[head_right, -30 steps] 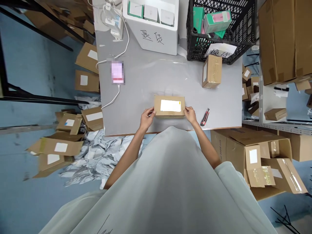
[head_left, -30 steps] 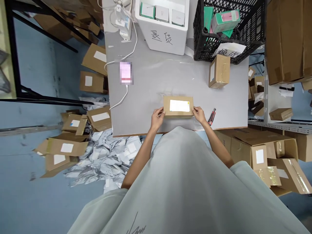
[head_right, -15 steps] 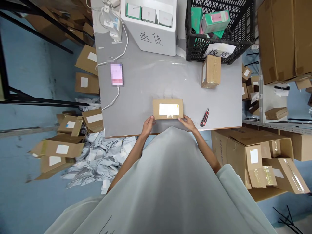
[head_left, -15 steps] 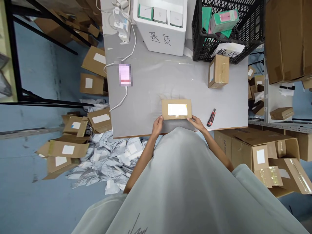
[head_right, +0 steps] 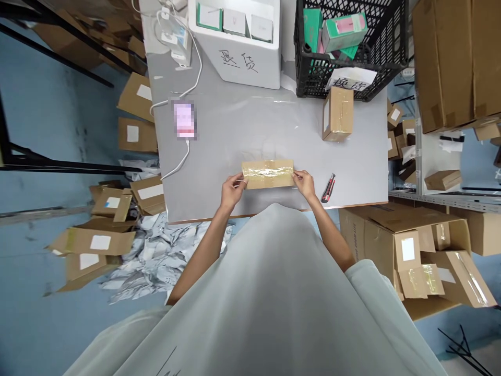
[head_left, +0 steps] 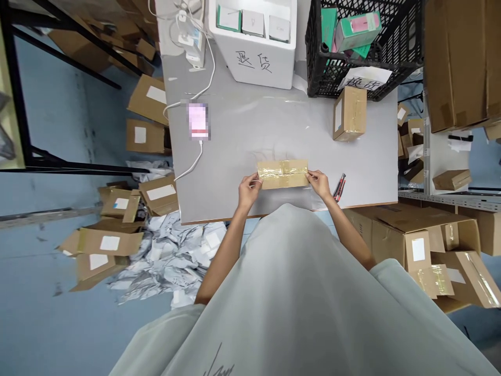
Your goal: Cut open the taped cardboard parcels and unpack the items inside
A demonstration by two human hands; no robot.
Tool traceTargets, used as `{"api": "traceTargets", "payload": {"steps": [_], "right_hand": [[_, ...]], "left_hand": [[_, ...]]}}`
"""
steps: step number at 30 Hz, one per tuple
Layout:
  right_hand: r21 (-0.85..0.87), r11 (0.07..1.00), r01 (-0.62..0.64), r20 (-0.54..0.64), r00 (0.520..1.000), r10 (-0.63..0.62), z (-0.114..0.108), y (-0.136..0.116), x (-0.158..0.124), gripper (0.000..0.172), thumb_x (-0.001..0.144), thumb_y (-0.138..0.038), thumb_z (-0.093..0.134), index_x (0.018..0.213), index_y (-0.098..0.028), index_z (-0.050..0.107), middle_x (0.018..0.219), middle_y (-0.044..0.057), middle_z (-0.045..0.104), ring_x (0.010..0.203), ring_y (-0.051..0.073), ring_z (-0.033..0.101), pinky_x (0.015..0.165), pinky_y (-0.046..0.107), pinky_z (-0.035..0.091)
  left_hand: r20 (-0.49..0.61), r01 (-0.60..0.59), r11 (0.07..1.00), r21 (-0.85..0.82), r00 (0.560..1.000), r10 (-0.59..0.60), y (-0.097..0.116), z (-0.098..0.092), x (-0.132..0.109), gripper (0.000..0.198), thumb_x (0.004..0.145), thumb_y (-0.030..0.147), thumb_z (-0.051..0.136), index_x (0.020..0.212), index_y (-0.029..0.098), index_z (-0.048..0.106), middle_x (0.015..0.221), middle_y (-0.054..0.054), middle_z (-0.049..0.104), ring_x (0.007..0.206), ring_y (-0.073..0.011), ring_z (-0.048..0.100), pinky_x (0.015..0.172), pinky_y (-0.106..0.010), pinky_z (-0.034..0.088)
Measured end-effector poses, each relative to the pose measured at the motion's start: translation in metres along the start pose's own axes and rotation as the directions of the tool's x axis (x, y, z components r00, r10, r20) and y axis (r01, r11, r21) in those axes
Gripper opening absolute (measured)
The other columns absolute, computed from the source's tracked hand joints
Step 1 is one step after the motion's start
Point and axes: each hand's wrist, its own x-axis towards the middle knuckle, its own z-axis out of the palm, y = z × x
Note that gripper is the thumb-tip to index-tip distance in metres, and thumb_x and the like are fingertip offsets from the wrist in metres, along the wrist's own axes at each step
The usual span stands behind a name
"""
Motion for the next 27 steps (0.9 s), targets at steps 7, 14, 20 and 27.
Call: {"api": "traceTargets", "payload": {"steps": [7,14,20,27], "right_hand": [[0.060,0.997,-0.041,-0.061,0.997,0.045,0.011,0.002,0.012,0.069,0.101,-0.079,0.065,0.133,-0.023,0.088,0.134,0.015,0.085,0.115,0.034,0.079,0.115,0.053,0.061],[0.177,0.977,-0.116,-0.014,0.993,0.120,0.015,-0.001,0.019,0.073,0.101,-0.081,0.062,0.134,-0.021,0.086,0.139,0.011,0.084,0.128,0.033,0.078,0.114,0.049,0.064],[0.312,0.950,-0.017,0.111,0.994,-0.019,0.011,-0.010,-0.008,0.088,0.090,-0.084,0.075,0.152,-0.021,0.077,0.150,0.011,0.079,0.132,0.032,0.076,0.118,0.045,0.062],[0.153,0.988,-0.018,-0.011,1.000,0.020,-0.002,-0.002,-0.002,0.075,0.091,-0.081,0.077,0.136,-0.021,0.086,0.136,0.014,0.084,0.112,0.034,0.082,0.108,0.048,0.066]], "left_hand": [[-0.029,0.001,0.999,-0.040,1.000,-0.002,0.001,0.008,0.010,0.054,0.096,0.052,0.079,0.137,0.017,0.081,0.143,-0.018,0.075,0.123,-0.0303,0.076,0.116,-0.046,0.060],[0.041,0.208,0.966,-0.157,0.978,-0.204,0.010,0.021,0.009,0.058,0.103,0.065,0.068,0.138,0.020,0.076,0.146,-0.016,0.077,0.136,-0.0326,0.072,0.109,-0.045,0.063],[0.099,0.239,0.955,-0.178,0.970,-0.224,0.014,0.016,-0.017,0.058,0.106,0.071,0.062,0.129,0.021,0.079,0.149,-0.016,0.076,0.142,-0.0340,0.068,0.109,-0.046,0.064],[0.020,0.101,0.994,-0.045,0.995,-0.100,-0.003,0.006,-0.019,0.053,0.089,0.051,0.084,0.132,0.020,0.082,0.138,-0.015,0.081,0.121,-0.0311,0.075,0.111,-0.047,0.062]]}}
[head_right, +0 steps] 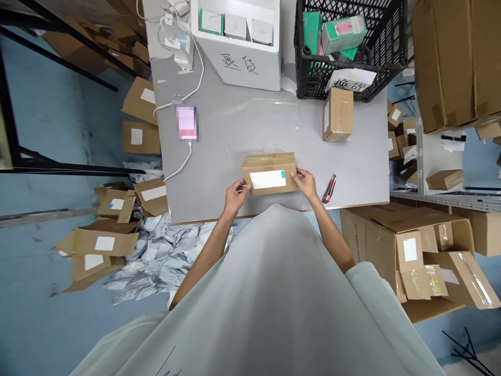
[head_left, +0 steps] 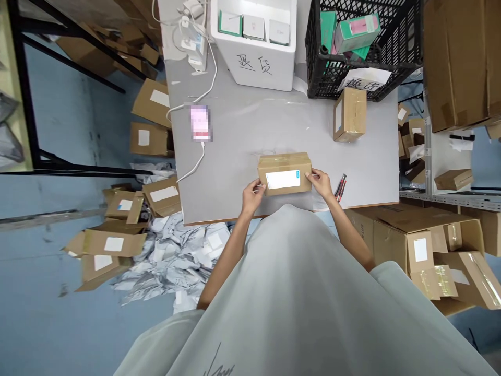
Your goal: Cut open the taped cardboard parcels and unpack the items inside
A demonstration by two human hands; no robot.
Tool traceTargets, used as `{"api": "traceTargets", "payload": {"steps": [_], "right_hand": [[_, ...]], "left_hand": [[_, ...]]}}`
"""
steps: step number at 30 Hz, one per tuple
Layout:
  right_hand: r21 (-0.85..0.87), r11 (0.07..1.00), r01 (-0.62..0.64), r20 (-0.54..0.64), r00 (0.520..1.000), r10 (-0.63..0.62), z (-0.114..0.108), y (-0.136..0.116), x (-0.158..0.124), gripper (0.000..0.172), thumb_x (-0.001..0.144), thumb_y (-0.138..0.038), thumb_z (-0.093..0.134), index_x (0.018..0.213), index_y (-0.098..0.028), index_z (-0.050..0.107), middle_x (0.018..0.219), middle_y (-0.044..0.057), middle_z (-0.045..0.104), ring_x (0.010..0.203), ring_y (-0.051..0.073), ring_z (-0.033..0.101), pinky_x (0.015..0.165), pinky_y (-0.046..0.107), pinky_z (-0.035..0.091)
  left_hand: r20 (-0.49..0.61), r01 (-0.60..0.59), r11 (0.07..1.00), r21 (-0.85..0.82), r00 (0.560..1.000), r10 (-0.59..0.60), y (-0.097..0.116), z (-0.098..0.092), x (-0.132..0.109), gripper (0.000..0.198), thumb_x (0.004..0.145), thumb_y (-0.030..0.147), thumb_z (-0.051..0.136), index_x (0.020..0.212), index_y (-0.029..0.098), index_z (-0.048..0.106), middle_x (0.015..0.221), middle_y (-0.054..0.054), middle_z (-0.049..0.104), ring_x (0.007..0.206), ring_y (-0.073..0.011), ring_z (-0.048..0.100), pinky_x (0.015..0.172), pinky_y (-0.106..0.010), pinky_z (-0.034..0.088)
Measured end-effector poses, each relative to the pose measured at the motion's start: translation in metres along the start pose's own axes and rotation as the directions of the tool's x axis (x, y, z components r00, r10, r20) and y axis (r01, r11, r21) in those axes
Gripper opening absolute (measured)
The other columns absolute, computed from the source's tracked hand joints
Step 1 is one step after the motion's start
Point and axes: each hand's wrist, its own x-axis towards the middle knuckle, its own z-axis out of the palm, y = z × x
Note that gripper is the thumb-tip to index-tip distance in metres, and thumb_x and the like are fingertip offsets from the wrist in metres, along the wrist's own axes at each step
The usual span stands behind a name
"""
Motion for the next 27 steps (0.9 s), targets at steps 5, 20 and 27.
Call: {"api": "traceTargets", "payload": {"steps": [5,20,27], "right_hand": [[-0.182,0.980,-0.083,-0.003,0.996,0.084,0.011,0.007,0.017,0.070,0.098,-0.083,0.065,0.105,-0.019,0.091,0.107,0.011,0.090,0.106,0.038,0.083,0.099,0.046,0.065],[0.086,0.979,-0.186,-0.140,0.970,0.197,-0.009,0.019,0.011,0.078,0.092,-0.085,0.069,0.119,-0.014,0.086,0.134,0.020,0.084,0.125,0.036,0.077,0.112,0.050,0.061],[-0.020,1.000,-0.008,-0.142,0.990,0.005,-0.022,-0.016,-0.032,0.079,0.095,-0.084,0.071,0.139,-0.020,0.083,0.148,0.019,0.077,0.130,0.033,0.075,0.119,0.051,0.060]], "left_hand": [[-0.033,0.048,0.998,0.032,0.998,-0.047,-0.011,0.009,0.021,0.044,0.093,0.052,0.080,0.118,0.016,0.086,0.133,-0.018,0.083,0.121,-0.0365,0.077,0.115,-0.054,0.060],[0.188,0.324,0.912,-0.251,0.941,-0.282,-0.010,0.024,0.012,0.069,0.104,0.080,0.057,0.125,0.017,0.078,0.140,-0.024,0.079,0.134,-0.0332,0.075,0.114,-0.048,0.060],[0.383,0.203,0.935,-0.291,0.920,-0.081,0.029,0.048,-0.004,0.079,0.082,0.083,0.085,0.130,0.020,0.080,0.143,-0.016,0.081,0.136,-0.0349,0.073,0.114,-0.049,0.060]]}}
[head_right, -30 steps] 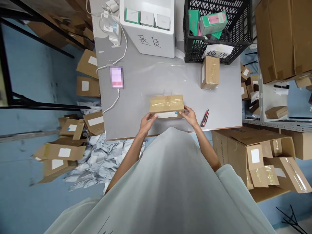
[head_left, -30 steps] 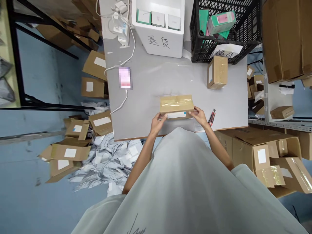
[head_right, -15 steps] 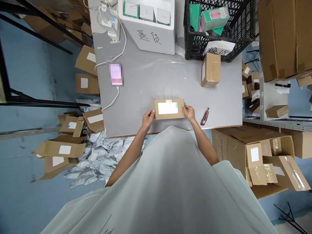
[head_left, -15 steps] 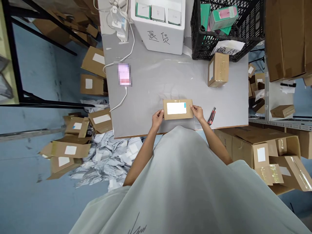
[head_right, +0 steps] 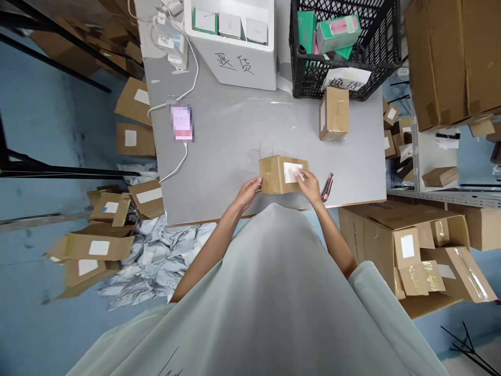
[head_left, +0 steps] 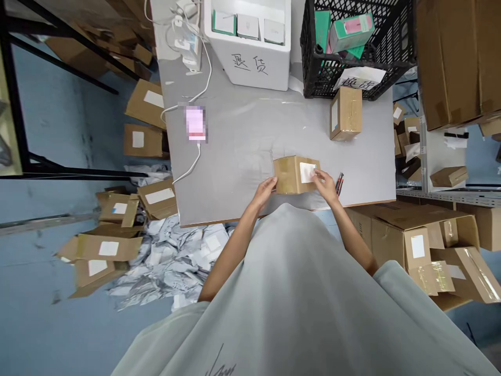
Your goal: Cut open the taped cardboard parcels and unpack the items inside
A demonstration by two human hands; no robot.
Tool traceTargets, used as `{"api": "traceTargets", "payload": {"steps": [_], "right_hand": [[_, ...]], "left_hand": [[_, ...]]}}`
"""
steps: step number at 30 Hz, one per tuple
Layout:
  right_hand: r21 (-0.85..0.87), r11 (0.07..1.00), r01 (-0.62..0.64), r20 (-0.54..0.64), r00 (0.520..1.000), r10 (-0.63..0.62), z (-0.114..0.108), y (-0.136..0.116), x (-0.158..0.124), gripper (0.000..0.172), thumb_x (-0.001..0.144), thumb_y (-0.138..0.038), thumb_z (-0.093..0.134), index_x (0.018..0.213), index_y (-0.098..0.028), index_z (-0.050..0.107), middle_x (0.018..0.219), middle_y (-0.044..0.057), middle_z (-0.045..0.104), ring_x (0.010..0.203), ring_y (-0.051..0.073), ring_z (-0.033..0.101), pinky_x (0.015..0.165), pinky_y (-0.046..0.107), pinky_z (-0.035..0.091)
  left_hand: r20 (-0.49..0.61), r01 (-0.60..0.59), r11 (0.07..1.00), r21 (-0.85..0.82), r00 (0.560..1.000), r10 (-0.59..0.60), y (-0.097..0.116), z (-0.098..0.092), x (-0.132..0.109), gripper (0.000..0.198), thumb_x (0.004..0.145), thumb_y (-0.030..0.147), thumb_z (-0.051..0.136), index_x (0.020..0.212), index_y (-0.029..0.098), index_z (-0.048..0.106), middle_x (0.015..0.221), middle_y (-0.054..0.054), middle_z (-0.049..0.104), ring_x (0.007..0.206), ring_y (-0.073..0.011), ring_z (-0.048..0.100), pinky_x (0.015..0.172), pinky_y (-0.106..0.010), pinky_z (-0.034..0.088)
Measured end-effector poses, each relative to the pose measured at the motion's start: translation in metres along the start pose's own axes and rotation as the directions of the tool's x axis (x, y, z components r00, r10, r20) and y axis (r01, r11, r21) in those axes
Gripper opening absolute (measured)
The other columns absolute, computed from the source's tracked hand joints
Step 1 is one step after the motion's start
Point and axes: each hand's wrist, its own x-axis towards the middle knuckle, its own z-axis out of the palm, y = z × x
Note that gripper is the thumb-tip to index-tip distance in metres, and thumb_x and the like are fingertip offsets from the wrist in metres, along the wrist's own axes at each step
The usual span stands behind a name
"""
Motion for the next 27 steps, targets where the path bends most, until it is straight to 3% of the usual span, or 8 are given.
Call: {"api": "traceTargets", "payload": {"steps": [5,10,14,21,27], "right_hand": [[0.129,0.991,0.036,0.076,0.996,-0.046,0.017,-0.027,-0.026,0.093,0.089,-0.089,0.076,0.154,-0.022,0.077,0.165,0.018,0.065,0.149,0.034,0.065,0.118,0.048,0.064],[0.271,0.962,0.022,0.174,0.982,-0.072,0.036,-0.035,-0.019,0.098,0.090,-0.086,0.077,0.164,-0.022,0.068,0.165,0.016,0.065,0.137,0.032,0.072,0.123,0.051,0.062],[0.267,0.964,-0.016,0.190,0.981,-0.036,0.048,-0.031,-0.014,0.099,0.086,-0.088,0.079,0.162,-0.024,0.069,0.164,0.015,0.067,0.134,0.033,0.074,0.117,0.051,0.065],[0.282,0.959,0.017,0.207,0.975,-0.078,0.033,-0.020,0.000,0.094,0.087,-0.086,0.080,0.155,-0.021,0.072,0.161,0.017,0.070,0.148,0.038,0.067,0.126,0.056,0.058],[0.286,0.958,-0.022,0.250,0.967,-0.053,0.032,-0.016,-0.003,0.093,0.084,-0.082,0.085,0.154,-0.023,0.068,0.157,0.018,0.069,0.136,0.035,0.071,0.119,0.055,0.062]], "left_hand": [[0.007,-0.108,0.992,0.068,0.994,0.108,0.014,0.012,-0.010,0.088,0.079,0.075,0.092,0.143,0.017,0.077,0.150,-0.017,0.077,0.132,-0.0360,0.076,0.114,-0.052,0.063],[-0.072,-0.227,0.944,0.237,0.965,0.251,0.027,-0.009,-0.022,0.080,0.091,0.070,0.084,0.149,0.017,0.075,0.152,-0.017,0.076,0.123,-0.0329,0.080,0.108,-0.048,0.066],[-0.105,-0.230,0.915,0.331,0.955,0.278,0.027,-0.020,-0.023,0.080,0.091,0.071,0.083,0.150,0.017,0.075,0.151,-0.018,0.076,0.120,-0.0331,0.080,0.101,-0.046,0.068],[-0.112,-0.239,0.912,0.334,0.951,0.290,0.021,-0.006,-0.012,0.076,0.090,0.071,0.085,0.147,0.021,0.076,0.149,-0.018,0.076,0.118,-0.0304,0.080,0.098,-0.044,0.069],[-0.091,-0.248,0.914,0.322,0.953,0.290,0.022,-0.008,-0.018,0.083,0.089,0.077,0.083,0.149,0.019,0.074,0.158,-0.019,0.071,0.127,-0.0335,0.078,0.107,-0.049,0.067]]}}
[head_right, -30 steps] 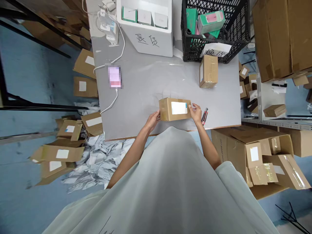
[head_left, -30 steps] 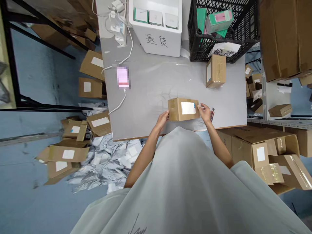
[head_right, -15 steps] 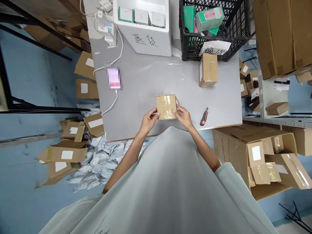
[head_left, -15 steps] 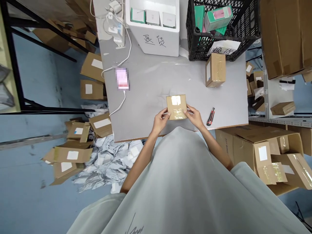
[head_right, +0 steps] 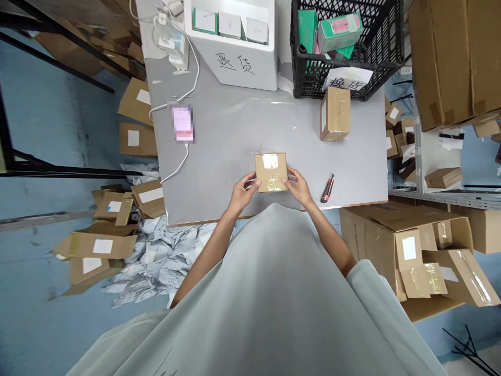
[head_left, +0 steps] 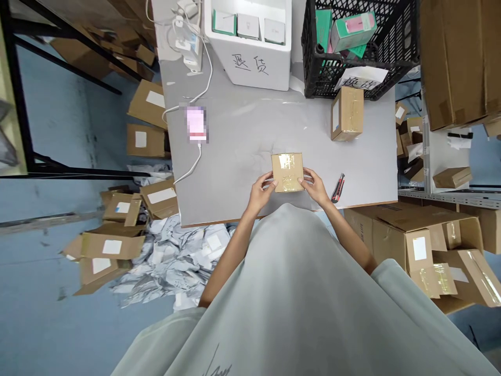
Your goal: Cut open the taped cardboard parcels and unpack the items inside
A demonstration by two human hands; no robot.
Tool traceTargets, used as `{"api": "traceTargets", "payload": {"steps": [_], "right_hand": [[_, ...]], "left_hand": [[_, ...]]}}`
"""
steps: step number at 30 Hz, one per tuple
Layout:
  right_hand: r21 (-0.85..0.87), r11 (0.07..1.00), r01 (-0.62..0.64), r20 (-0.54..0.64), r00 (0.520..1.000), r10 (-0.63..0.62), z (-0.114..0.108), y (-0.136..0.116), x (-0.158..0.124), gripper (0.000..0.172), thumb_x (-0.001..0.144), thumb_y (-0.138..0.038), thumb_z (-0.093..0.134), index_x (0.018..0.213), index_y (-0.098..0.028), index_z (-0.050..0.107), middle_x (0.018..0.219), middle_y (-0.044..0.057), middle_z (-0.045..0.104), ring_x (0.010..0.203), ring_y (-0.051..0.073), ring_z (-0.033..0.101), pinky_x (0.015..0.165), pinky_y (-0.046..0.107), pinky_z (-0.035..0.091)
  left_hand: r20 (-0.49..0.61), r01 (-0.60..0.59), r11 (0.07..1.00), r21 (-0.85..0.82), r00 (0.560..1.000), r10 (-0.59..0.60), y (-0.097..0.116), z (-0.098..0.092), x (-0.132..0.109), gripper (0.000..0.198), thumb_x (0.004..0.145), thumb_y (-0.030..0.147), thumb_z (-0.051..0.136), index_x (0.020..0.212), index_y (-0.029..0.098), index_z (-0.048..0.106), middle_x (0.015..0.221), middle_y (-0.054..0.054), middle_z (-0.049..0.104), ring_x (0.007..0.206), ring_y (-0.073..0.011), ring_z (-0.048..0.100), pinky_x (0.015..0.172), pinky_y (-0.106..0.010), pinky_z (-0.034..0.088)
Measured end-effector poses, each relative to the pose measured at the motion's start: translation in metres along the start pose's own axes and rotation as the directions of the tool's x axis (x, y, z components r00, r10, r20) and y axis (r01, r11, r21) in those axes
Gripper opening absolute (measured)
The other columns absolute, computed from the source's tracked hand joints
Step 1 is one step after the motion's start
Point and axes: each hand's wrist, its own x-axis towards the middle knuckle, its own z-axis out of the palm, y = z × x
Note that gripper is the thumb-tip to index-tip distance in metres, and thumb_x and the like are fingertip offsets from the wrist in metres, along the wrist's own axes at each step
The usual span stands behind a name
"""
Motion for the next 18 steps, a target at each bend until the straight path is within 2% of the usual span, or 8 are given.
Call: {"api": "traceTargets", "payload": {"steps": [2,5,8,11,13,14,16,18], "right_hand": [[-0.010,0.999,-0.034,0.044,0.998,0.034,0.000,0.003,-0.004,0.096,0.082,-0.079,0.089,0.157,-0.024,0.065,0.158,0.019,0.067,0.131,0.034,0.073,0.115,0.054,0.064],[-0.005,0.995,-0.095,0.090,0.991,0.095,-0.005,0.008,-0.004,0.098,0.080,-0.075,0.092,0.158,-0.025,0.063,0.154,0.018,0.069,0.132,0.032,0.073,0.116,0.051,0.063],[-0.018,0.977,-0.214,-0.033,0.977,0.213,-0.013,0.013,0.000,0.091,0.091,-0.075,0.081,0.163,-0.025,0.059,0.161,0.018,0.065,0.145,0.032,0.067,0.121,0.049,0.060],[-0.059,0.891,-0.450,-0.125,0.889,0.441,-0.016,0.020,0.001,0.084,0.101,-0.067,0.072,0.168,-0.021,0.054,0.168,0.021,0.060,0.149,0.032,0.064,0.119,0.049,0.061],[-0.072,0.829,-0.555,-0.076,0.831,0.550,-0.013,0.024,-0.003,0.076,0.100,-0.060,0.076,0.161,-0.016,0.061,0.160,0.023,0.067,0.143,0.034,0.069,0.112,0.049,0.066],[-0.073,0.816,-0.573,-0.037,0.819,0.572,-0.010,0.027,-0.007,0.071,0.097,-0.056,0.080,0.153,-0.015,0.067,0.153,0.022,0.072,0.139,0.035,0.071,0.107,0.049,0.068],[-0.063,0.832,-0.551,0.015,0.833,0.553,-0.004,0.031,-0.015,0.059,0.092,-0.053,0.086,0.138,-0.016,0.076,0.137,0.017,0.081,0.130,0.035,0.076,0.101,0.049,0.070],[-0.049,0.875,-0.481,0.006,0.876,0.482,-0.001,0.034,-0.022,0.055,0.088,-0.053,0.089,0.130,-0.018,0.079,0.128,0.013,0.084,0.123,0.034,0.079,0.100,0.050,0.070]], "left_hand": [[0.031,-0.003,1.000,-0.002,1.000,0.003,0.000,-0.010,-0.003,0.086,0.090,0.079,0.081,0.152,0.020,0.073,0.162,-0.019,0.069,0.134,-0.0357,0.076,0.113,-0.051,0.064],[0.063,0.001,1.000,-0.006,0.998,-0.001,0.000,-0.029,-0.009,0.090,0.090,0.083,0.078,0.154,0.021,0.073,0.163,-0.018,0.069,0.143,-0.0379,0.071,0.123,-0.055,0.057],[0.077,0.037,0.999,-0.016,0.996,-0.036,-0.002,-0.048,-0.014,0.091,0.088,0.086,0.078,0.150,0.019,0.076,0.161,-0.018,0.071,0.148,-0.0391,0.067,0.129,-0.056,0.052],[0.102,0.121,0.992,-0.041,0.988,-0.116,-0.006,-0.063,-0.019,0.094,0.081,0.089,0.083,0.142,0.017,0.080,0.153,-0.020,0.076,0.142,-0.0398,0.069,0.124,-0.057,0.055],[0.093,0.153,0.988,-0.036,0.984,-0.149,-0.010,-0.070,-0.020,0.093,0.078,0.090,0.084,0.135,0.017,0.083,0.148,-0.020,0.078,0.137,-0.0390,0.072,0.122,-0.057,0.057],[0.068,0.148,0.989,-0.015,0.987,-0.147,-0.011,-0.073,-0.021,0.089,0.078,0.090,0.084,0.130,0.017,0.084,0.145,-0.019,0.080,0.135,-0.0381,0.073,0.122,-0.056,0.057],[-0.011,0.114,0.992,0.056,0.994,-0.113,-0.014,-0.077,-0.020,0.081,0.081,0.088,0.082,0.123,0.019,0.085,0.140,-0.017,0.082,0.129,-0.0359,0.075,0.121,-0.055,0.057],[-0.093,0.080,0.990,0.113,0.993,-0.070,-0.015,-0.077,-0.018,0.074,0.084,0.083,0.082,0.124,0.020,0.084,0.140,-0.017,0.081,0.126,-0.0339,0.076,0.120,-0.053,0.058]]}}
